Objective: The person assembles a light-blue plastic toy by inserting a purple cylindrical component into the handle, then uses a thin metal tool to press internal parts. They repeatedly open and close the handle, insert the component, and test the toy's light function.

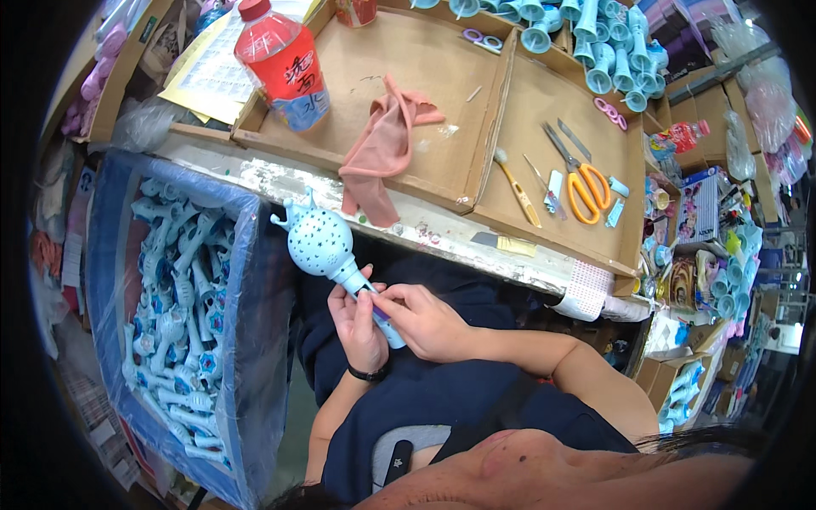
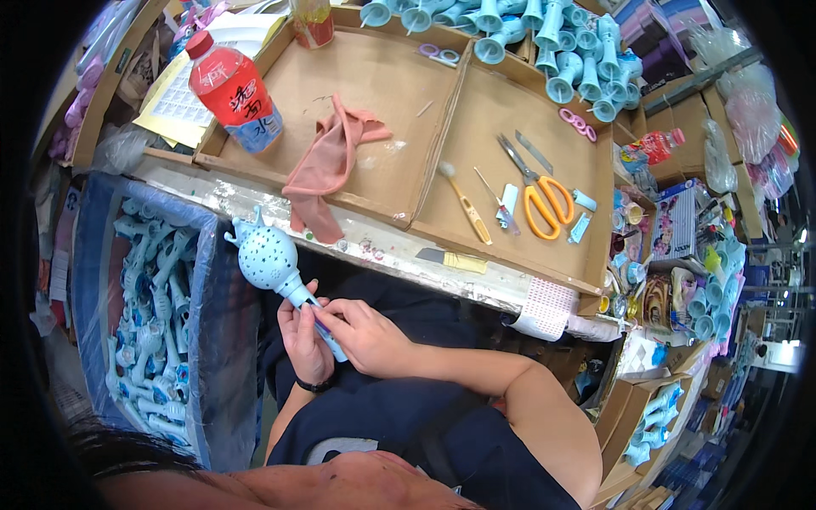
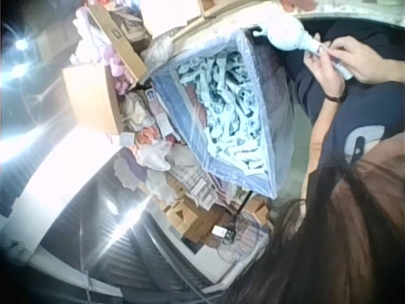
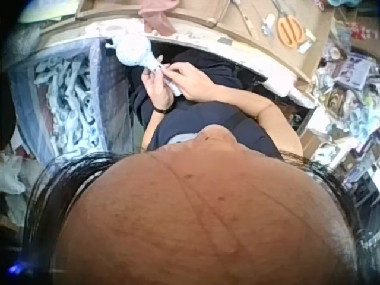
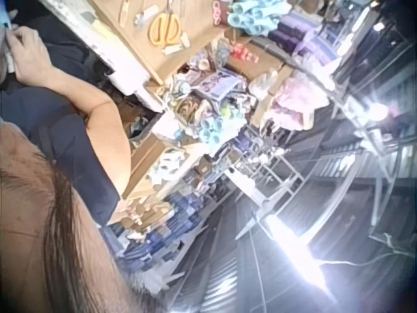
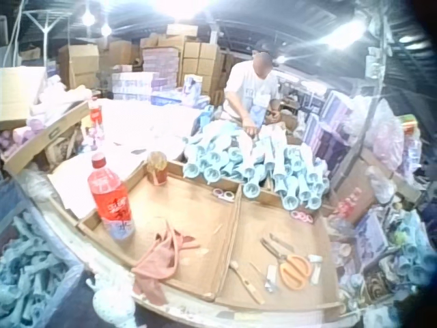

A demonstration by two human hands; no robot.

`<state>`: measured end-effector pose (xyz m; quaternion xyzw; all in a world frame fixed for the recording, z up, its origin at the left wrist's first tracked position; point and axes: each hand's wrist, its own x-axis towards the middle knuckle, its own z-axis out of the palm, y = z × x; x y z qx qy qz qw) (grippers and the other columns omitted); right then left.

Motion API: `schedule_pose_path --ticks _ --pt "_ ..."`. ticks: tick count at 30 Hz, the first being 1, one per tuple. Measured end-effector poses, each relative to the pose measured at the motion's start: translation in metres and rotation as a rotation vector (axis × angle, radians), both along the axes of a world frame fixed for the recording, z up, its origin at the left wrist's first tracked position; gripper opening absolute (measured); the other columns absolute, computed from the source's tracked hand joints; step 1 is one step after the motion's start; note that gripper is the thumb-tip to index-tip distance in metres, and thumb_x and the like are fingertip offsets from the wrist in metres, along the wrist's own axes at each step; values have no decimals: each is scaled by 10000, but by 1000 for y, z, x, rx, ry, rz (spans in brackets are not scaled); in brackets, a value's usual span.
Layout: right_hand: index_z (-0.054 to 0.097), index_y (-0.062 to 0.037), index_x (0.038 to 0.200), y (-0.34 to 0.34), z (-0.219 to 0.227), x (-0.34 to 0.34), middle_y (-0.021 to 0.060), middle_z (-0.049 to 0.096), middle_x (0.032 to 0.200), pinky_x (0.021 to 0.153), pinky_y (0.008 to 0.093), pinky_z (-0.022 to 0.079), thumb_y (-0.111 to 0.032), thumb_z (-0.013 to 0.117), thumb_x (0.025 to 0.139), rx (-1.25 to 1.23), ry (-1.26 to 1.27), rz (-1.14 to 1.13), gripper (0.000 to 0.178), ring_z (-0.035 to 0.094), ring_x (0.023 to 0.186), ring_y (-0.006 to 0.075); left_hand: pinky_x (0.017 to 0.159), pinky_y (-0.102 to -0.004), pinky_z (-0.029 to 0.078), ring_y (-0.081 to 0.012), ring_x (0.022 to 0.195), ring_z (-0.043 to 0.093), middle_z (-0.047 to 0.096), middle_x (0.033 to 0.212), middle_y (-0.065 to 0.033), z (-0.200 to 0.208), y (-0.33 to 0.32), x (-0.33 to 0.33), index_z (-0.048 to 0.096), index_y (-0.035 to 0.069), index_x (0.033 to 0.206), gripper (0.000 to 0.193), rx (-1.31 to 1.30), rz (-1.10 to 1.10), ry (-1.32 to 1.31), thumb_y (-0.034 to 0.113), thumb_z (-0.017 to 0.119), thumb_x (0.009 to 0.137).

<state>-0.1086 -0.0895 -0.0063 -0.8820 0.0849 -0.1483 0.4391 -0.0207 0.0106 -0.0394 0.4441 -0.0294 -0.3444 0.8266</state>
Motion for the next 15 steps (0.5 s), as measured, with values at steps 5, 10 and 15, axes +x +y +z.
schedule_pose_path --ticks 5,10,15 --pt "628 -54 1042 -47 24 -20 122 586 1041 841 373 480 -30 633 745 -18 -10 -46 298 583 946 297 792 -300 490 -171 905 571 496 1232 -206 7 0 4 321 19 1208 343 23 9 -3 72 505 923" --pt "604 -30 962 -160 43 -75 143 618 905 715 387 482 -36 595 784 -668 191 -788 179 602 825 315 729 -305 487 -172 831 570 539 1140 -199 10 3 11 350 31 1146 289 -41 30 61 36 506 903" --pt "587 -45 1072 -188 35 -109 129 588 1061 823 368 472 -92 637 773 -190 544 -728 307 594 930 288 731 -330 495 -188 827 583 558 1102 -184 7 7 9 396 55 1123 265 -70 3 40 47 524 891"
